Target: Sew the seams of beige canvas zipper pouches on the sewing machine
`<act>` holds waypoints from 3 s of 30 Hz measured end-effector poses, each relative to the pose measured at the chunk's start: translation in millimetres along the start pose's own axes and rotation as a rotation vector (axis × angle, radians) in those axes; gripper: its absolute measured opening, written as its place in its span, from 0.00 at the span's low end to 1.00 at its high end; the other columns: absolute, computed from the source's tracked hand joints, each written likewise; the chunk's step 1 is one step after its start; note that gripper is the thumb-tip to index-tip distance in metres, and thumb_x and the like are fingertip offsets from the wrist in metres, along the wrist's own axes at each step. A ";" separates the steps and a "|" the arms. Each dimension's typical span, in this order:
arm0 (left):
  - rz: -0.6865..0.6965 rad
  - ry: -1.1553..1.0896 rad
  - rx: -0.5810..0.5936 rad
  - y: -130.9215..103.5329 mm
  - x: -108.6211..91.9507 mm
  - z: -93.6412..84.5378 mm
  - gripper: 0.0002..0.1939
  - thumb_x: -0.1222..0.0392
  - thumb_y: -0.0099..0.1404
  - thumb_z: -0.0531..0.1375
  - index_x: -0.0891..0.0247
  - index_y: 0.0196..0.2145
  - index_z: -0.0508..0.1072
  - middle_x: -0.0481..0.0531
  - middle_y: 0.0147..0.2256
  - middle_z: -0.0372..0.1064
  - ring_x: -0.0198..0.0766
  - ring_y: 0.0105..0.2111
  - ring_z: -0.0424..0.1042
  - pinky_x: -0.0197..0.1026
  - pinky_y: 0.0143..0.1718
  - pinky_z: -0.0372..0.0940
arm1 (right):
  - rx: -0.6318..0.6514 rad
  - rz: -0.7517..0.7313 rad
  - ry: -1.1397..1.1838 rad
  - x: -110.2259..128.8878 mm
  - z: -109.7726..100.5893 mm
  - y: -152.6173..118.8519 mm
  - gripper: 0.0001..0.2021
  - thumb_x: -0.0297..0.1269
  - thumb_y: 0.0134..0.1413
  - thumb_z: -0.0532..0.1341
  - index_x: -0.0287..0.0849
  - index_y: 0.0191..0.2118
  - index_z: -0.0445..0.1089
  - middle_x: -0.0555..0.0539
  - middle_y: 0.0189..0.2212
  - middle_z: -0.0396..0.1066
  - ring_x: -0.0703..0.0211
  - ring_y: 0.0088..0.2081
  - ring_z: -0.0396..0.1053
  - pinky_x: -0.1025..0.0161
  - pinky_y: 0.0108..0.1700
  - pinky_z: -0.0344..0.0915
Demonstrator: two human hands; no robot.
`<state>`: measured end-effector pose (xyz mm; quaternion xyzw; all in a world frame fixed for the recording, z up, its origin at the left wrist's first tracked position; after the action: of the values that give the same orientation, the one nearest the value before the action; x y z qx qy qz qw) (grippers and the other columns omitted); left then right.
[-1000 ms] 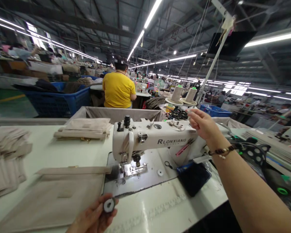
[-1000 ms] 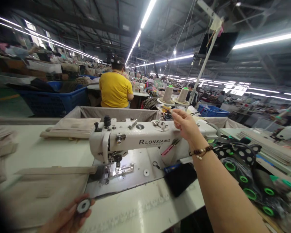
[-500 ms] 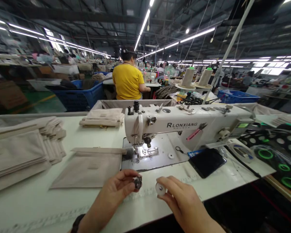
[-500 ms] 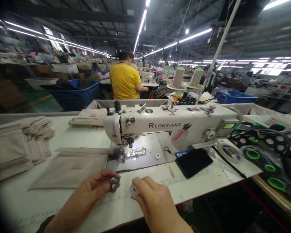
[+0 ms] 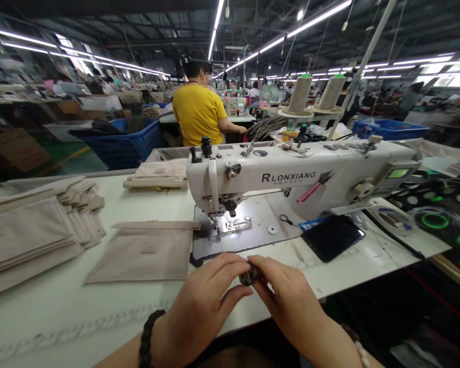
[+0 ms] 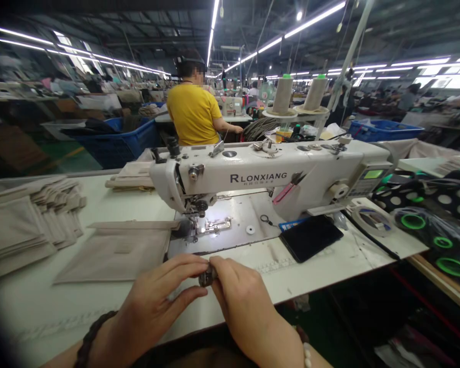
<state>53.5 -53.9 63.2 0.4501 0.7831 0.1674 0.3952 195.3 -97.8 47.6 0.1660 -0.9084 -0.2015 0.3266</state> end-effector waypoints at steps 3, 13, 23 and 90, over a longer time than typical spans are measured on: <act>-0.039 -0.028 0.004 0.8 1.9 2.5 0.10 0.65 0.57 0.60 0.64 0.38 0.70 0.54 0.36 0.71 0.38 0.38 0.70 0.33 0.42 0.65 | 0.004 0.001 0.014 -1.1 -0.2 -0.9 0.10 0.30 0.56 0.50 0.43 0.44 0.60 0.45 0.34 0.70 0.58 0.32 0.69 0.63 0.33 0.67; -0.190 -0.221 0.030 2.5 9.8 7.1 0.10 0.66 0.57 0.59 0.62 0.39 0.69 0.52 0.37 0.69 0.36 0.36 0.69 0.33 0.37 0.67 | 0.038 -0.091 -0.030 1.0 -0.9 2.9 0.14 0.26 0.56 0.48 0.42 0.49 0.55 0.43 0.37 0.69 0.59 0.36 0.69 0.63 0.36 0.67; -0.527 -0.694 -0.084 -8.7 20.6 15.1 0.07 0.65 0.58 0.58 0.59 0.36 0.71 0.50 0.37 0.64 0.35 0.38 0.65 0.31 0.37 0.65 | -0.181 -0.168 -0.185 0.8 -6.2 2.3 0.14 0.26 0.54 0.53 0.33 0.48 0.58 0.36 0.44 0.67 0.56 0.45 0.66 0.61 0.44 0.67; -0.979 -1.171 0.031 -23.1 27.8 42.0 0.11 0.61 0.53 0.64 0.65 0.35 0.69 0.49 0.27 0.70 0.33 0.27 0.70 0.34 0.31 0.65 | -0.035 -0.188 -0.077 -5.8 -5.2 -13.4 0.11 0.24 0.55 0.47 0.37 0.37 0.65 0.46 0.25 0.66 0.62 0.25 0.62 0.65 0.25 0.59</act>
<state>64.7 -47.0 9.4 0.0722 0.5583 -0.3039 0.7686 205.3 -108.2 41.8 0.2368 -0.8970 -0.2535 0.2739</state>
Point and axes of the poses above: each hand's wrist, its own y-axis towards the middle knuckle, its own z-axis out of the palm, x = y × z, the point moved 3 cm from there along y, towards the middle knuckle
